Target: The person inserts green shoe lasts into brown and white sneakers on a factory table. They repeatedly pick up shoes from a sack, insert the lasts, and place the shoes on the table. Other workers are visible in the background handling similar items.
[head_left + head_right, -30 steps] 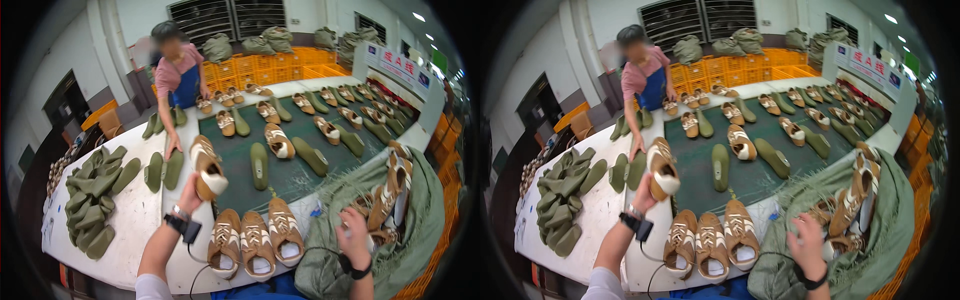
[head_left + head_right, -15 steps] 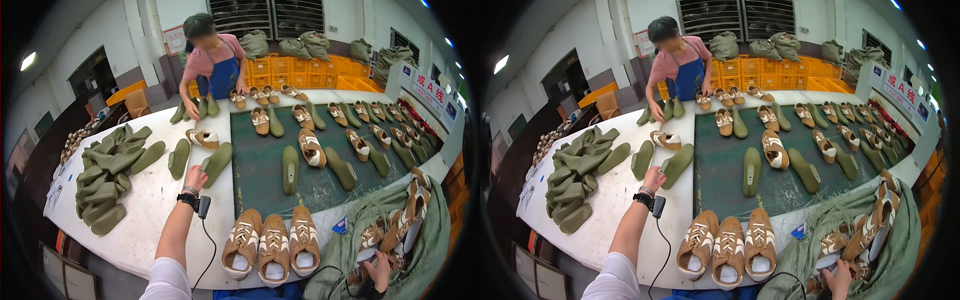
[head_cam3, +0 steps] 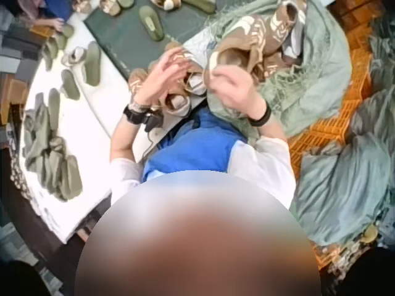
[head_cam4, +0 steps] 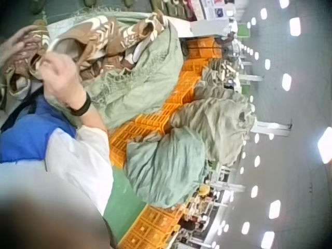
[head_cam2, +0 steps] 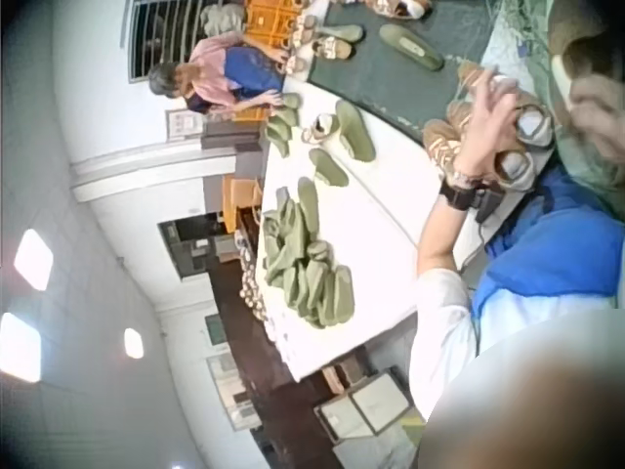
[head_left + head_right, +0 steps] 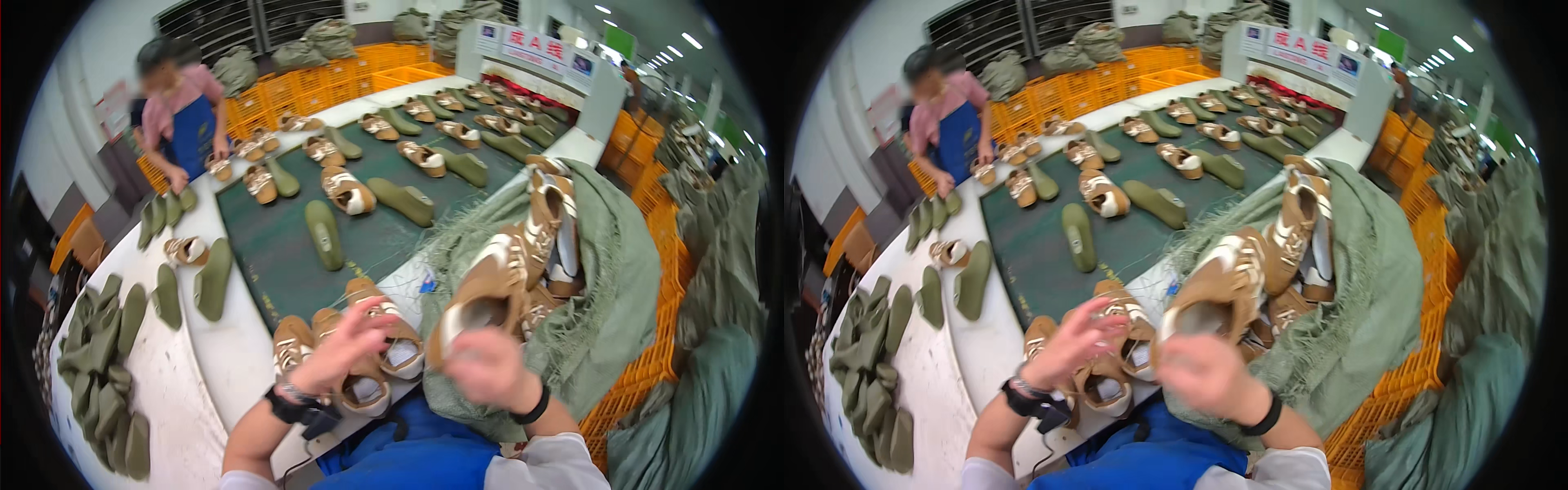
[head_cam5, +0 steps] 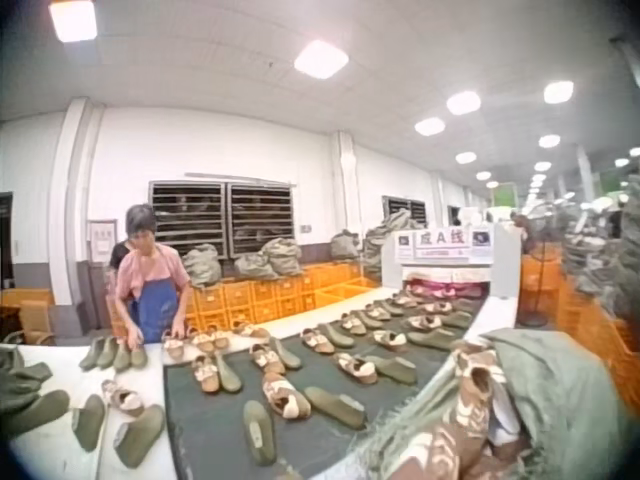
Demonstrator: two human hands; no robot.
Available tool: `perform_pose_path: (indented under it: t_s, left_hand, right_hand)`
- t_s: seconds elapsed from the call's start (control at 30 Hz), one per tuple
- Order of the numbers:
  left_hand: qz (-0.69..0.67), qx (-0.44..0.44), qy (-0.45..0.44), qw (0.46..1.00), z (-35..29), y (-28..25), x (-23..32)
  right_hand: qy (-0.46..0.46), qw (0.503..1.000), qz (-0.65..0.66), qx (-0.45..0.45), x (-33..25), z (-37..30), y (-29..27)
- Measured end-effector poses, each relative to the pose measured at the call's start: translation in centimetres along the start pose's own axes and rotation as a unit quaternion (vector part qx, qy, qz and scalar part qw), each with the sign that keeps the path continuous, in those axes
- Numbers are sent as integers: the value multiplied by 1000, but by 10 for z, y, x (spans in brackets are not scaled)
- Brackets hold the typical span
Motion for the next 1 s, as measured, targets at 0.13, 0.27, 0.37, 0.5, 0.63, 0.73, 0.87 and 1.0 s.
perform_pose_path:
  t_s: [0.13, 0.27, 0.37, 0.5, 0.63, 0.73, 0.87, 1.0]
  left_hand:
    - [13, 51, 28, 998, -5, 30, -9]
    - [-17, 153, -12, 988, -30, 7, -15]
    - [-55, 162, -4, 985, -45, -5, -15]
    - [54, 163, -2, 985, -56, -5, -16]
    - [113, 148, -6, 983, -59, -7, -10]
    - [346, 270, 85, 894, -62, -12, 11]
    - [684, 325, 206, 620, -62, 4, 32]
    - [660, 311, 242, 640, -57, 2, 34]
  right_hand:
    - [-88, 965, 60, -241, -37, 4, 77]
    - [-13, 960, 143, -238, -31, 11, 86]
    - [103, 993, 37, -33, -6, 24, 66]
    - [245, 964, 90, -47, 25, 25, 79]
    - [278, 945, 170, 20, 38, 19, 94]
    - [270, 947, 169, 33, 37, 16, 100]
    - [223, 964, 144, -4, 26, 19, 106]
    - [203, 963, 176, 0, 23, 21, 112]
Point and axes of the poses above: each hand's wrist, its own z-axis towards the middle knuckle, its own y-axis out of the palm, x = y × z, the point moved 4 cm from there along z, towards the middle knuckle, and after that the axes turned 9 degrees about z, right-handed, at the moved point
